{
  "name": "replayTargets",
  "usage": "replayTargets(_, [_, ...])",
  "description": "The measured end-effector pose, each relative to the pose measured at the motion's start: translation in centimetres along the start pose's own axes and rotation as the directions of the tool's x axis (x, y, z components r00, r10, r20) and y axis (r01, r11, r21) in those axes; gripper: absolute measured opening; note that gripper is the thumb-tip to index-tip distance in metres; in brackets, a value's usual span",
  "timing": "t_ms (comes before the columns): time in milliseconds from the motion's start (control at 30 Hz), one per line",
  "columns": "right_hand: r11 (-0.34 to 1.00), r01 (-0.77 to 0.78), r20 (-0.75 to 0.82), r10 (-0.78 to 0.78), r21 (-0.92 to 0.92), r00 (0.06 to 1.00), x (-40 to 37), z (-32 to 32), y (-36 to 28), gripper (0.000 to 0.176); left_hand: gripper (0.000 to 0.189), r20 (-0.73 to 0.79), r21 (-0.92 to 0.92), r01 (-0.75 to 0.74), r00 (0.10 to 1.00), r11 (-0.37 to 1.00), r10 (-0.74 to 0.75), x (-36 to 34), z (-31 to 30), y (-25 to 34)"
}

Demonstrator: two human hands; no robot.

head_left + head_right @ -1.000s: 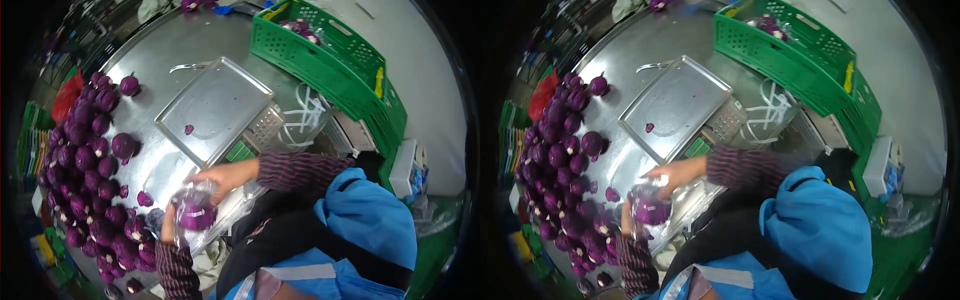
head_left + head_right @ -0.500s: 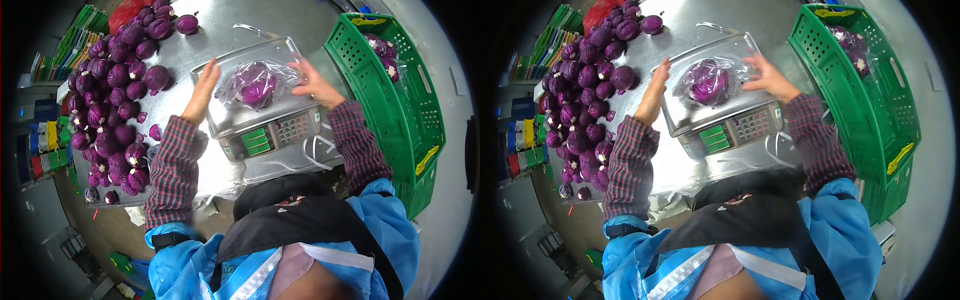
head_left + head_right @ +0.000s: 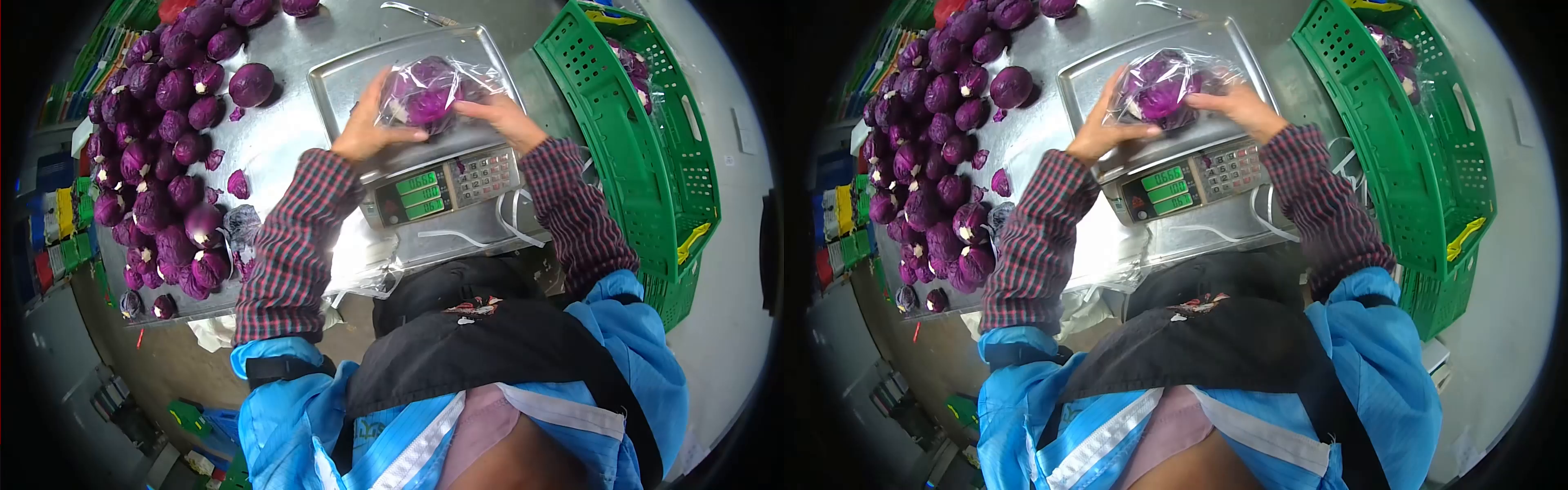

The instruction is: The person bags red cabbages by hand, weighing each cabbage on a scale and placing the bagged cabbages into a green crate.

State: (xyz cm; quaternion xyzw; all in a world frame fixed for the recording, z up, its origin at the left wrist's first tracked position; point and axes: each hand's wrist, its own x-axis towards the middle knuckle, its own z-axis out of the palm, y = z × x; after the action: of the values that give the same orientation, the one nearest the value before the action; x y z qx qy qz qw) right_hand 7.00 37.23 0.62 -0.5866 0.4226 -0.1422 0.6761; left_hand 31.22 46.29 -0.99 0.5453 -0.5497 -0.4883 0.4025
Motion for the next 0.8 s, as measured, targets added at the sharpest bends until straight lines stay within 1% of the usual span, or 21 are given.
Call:
replayTargets(33, [0.984, 0.100, 0.038, -0.107, 0.145, 0.994, 1.1, 0.9, 0.9, 0.055, 0.112, -0.076, -0.059, 0.056, 0.995, 0.997, -0.060, -0.4, 1.3, 1.9])
replayTargets(100, [0.960, 0.137, 0.116, -0.169, 0.245, 0.979, 0.4, 0.9, -1.6, 0.058, 0.101, 0.049, -0.409, 0.354, 0.929, 0.841, -0.367, -0.4, 1.4, 2.5])
replayTargets(133, [0.970, 0.162, 0.096, -0.181, 0.179, 0.979, -1.0, 0.3, -3.1, 0.068, 0.098, -0.061, -0.492, 0.185, 0.967, 0.851, -0.246, -0.6, 2.5, 2.7])
replayTargets(167, [0.975, 0.198, 0.123, -0.210, 0.104, 0.970, -2.4, -1.2, -4.5, 0.073, 0.084, -0.011, -0.631, 0.116, 0.987, 0.767, -0.158, -0.9, 3.6, 5.2])
replayTargets(200, [0.972, 0.228, 0.186, -0.234, 0.051, 0.954, -3.0, -3.2, -4.8, 0.080, 0.076, 0.034, -0.647, 0.112, 0.992, 0.754, -0.119, -0.7, 4.1, 4.9])
replayTargets(233, [0.898, 0.373, 0.129, -0.352, -0.233, 0.927, -4.6, -5.0, -6.0, 0.084, 0.075, 0.074, -0.676, 0.141, 0.990, 0.724, -0.124, -0.3, 4.8, 5.3])
replayTargets(267, [0.745, 0.436, 0.074, -0.466, -0.505, 0.882, -5.8, -6.5, -6.4, 0.086, 0.073, 0.080, -0.685, 0.099, 0.995, 0.722, -0.060, 0.4, 5.9, 6.8])
replayTargets(300, [0.727, 0.519, 0.067, -0.552, -0.450, 0.831, -5.9, -7.8, -6.3, 0.093, 0.071, 0.162, -0.709, 0.137, 0.986, 0.692, -0.030, 1.5, 6.5, 8.5])
replayTargets(333, [0.835, 0.511, 0.016, -0.519, -0.205, 0.855, -7.4, -9.0, -7.1, 0.096, 0.072, 0.191, -0.727, 0.176, 0.980, 0.664, -0.050, 2.8, 8.0, 9.9])
replayTargets(367, [0.875, 0.480, -0.014, -0.480, 0.067, 0.877, -8.5, -10.4, -7.6, 0.100, 0.073, 0.215, -0.741, 0.216, 0.973, 0.636, -0.080, 4.3, 9.8, 12.0])
replayTargets(400, [0.835, 0.492, -0.089, -0.486, 0.245, 0.870, -8.7, -12.3, -7.7, 0.102, 0.085, 0.243, -0.743, 0.153, 0.969, 0.652, 0.049, 6.0, 12.0, 14.2])
replayTargets(433, [0.763, 0.497, -0.160, -0.476, 0.414, 0.865, -8.8, -14.4, -7.6, 0.105, 0.085, 0.250, -0.742, 0.153, 0.967, 0.652, 0.058, 7.9, 12.8, 15.9])
replayTargets(467, [0.673, 0.468, -0.183, -0.451, 0.573, 0.873, -10.3, -16.5, -8.8, 0.090, 0.087, 0.335, -0.681, 0.142, 0.933, 0.719, 0.133, 9.5, 13.6, 17.2])
replayTargets(500, [0.583, 0.449, -0.212, -0.430, 0.677, 0.878, -10.1, -19.6, -7.9, 0.084, 0.089, 0.423, -0.615, 0.123, 0.885, 0.779, 0.194, 10.7, 14.4, 18.3])
replayTargets(567, [0.427, 0.287, -0.071, -0.455, 0.857, 0.888, -10.2, -25.8, -6.6, 0.078, 0.098, 0.503, -0.414, 0.118, 0.856, 0.903, 0.119, 12.5, 16.9, 20.2])
replayTargets(600, [0.450, 0.337, -0.148, -0.405, 0.827, 0.902, -10.4, -28.3, -5.3, 0.076, 0.084, 0.444, -0.351, 0.050, 0.888, 0.935, 0.119, 12.5, 18.1, 20.2])
replayTargets(633, [0.476, 0.371, -0.212, -0.356, 0.797, 0.910, -10.5, -30.5, -3.7, 0.074, 0.084, 0.424, -0.355, 0.053, 0.899, 0.933, 0.110, 12.5, 18.5, 19.2])
replayTargets(700, [0.512, 0.425, -0.280, -0.338, 0.747, 0.899, -10.4, -33.2, -0.1, 0.068, 0.064, 0.456, -0.391, 0.205, 0.890, 0.897, -0.005, 11.4, 17.8, 16.2])
replayTargets(733, [0.534, 0.321, -0.188, -0.290, 0.782, 0.938, -10.5, -35.1, 2.8, 0.063, 0.055, 0.418, -0.404, 0.214, 0.908, 0.890, -0.028, 10.2, 17.2, 15.6])
replayTargets(767, [0.646, 0.327, -0.172, -0.293, 0.690, 0.941, -10.5, -35.4, 4.1, 0.059, 0.046, 0.357, -0.410, 0.223, 0.932, 0.884, -0.069, 8.8, 16.7, 15.2])
replayTargets(800, [0.674, 0.310, -0.179, -0.258, 0.671, 0.949, -10.2, -36.1, 6.1, 0.058, 0.042, 0.330, -0.408, 0.234, 0.939, 0.882, -0.097, 7.1, 16.0, 14.2])
